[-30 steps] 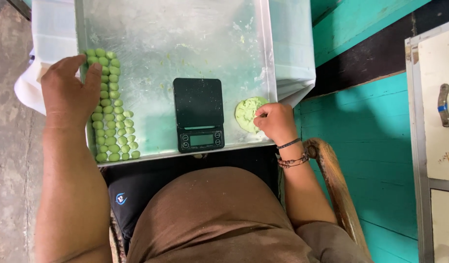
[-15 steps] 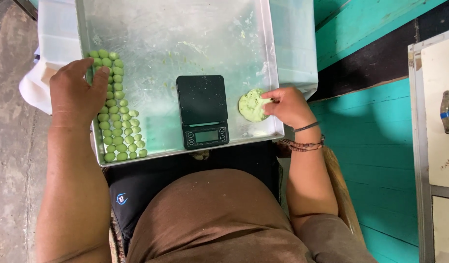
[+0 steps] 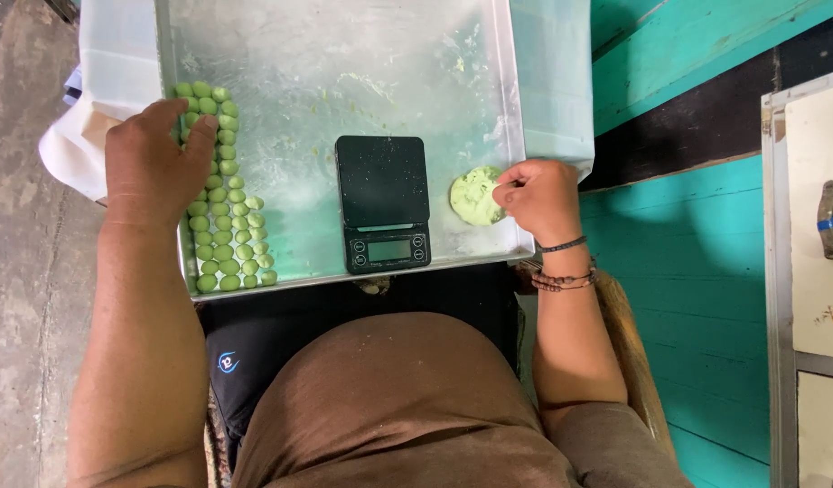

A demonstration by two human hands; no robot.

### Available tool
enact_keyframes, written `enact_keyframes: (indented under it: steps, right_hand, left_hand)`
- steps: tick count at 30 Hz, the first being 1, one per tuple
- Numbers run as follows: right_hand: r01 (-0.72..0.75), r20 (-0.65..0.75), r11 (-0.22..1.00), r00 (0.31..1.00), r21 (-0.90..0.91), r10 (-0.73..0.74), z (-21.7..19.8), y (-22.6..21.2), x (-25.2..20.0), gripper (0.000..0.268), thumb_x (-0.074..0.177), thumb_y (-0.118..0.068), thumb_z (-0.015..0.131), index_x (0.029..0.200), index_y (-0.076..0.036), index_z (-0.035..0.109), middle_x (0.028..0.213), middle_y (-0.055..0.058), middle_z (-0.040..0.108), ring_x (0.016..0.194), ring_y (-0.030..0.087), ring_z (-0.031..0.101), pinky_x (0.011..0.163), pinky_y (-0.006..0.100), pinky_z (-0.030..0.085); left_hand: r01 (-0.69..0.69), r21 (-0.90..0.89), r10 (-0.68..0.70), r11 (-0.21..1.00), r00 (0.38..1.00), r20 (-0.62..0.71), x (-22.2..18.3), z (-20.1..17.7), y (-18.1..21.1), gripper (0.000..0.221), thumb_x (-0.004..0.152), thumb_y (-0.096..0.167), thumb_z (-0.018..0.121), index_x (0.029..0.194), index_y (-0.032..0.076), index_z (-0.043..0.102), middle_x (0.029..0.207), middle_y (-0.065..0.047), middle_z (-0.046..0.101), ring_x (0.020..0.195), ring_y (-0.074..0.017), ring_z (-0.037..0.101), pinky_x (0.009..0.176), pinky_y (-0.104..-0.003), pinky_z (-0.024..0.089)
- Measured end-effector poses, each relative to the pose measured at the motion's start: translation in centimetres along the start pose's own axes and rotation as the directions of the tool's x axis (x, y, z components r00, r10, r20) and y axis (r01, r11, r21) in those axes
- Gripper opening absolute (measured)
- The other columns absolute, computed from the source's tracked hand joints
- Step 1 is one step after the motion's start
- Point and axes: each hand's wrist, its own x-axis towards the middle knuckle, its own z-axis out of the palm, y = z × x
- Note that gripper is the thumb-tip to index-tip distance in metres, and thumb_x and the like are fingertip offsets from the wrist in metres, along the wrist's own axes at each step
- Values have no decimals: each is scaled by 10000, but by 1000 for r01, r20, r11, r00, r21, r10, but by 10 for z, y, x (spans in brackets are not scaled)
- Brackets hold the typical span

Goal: The person repeatedly pinches small portions of green dough from a larger mass, rolls them into uniform balls between their palms, and places them in a tray. A digital scale is used to weigh the dough portions during the process.

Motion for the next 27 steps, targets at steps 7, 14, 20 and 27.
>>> enact_keyframes:
  steps: [7,14,20,27]
  right_hand:
    - [-110,-80,980,989,167,124,-20,-28,-11,184,705,-60,698,856,-43,801,607,63,706,477,152,701,458,204,547]
    - [-150,-53,837,977,526,209,-21,-31,-11,136,751,64,660,852,29,745,708,124,693,489,173,661,481,269,593]
    - [-64,-51,790,991,610,120,-39,-64,-18,126,821,12,714,943,12,747,679,127,683,556,172,684,529,260,603]
    - [108,292,931,931,349,-217,58,-62,-9,265,929,-41,635,1163,-105,741,1170,92,761,1060,162,736,972,296,589]
  left_hand:
    - [-30,27,30,999,999,-15,-1,4,-6,442,1142,346,686,1364,-34,727,717,-188,706,772,-407,685,732,-531,556]
    - [-32,35,32,999,999,-17,-1,5,-9,448,1140,356,687,1364,-30,729,723,-187,710,775,-406,691,732,-526,562]
    - [-85,31,86,996,995,-44,-2,7,-11,427,1142,312,713,1359,-55,739,687,-184,699,693,-377,688,711,-510,572]
    - [-93,42,96,995,993,-62,1,10,-13,427,1127,333,718,1320,-47,750,792,-220,738,762,-420,696,709,-524,560]
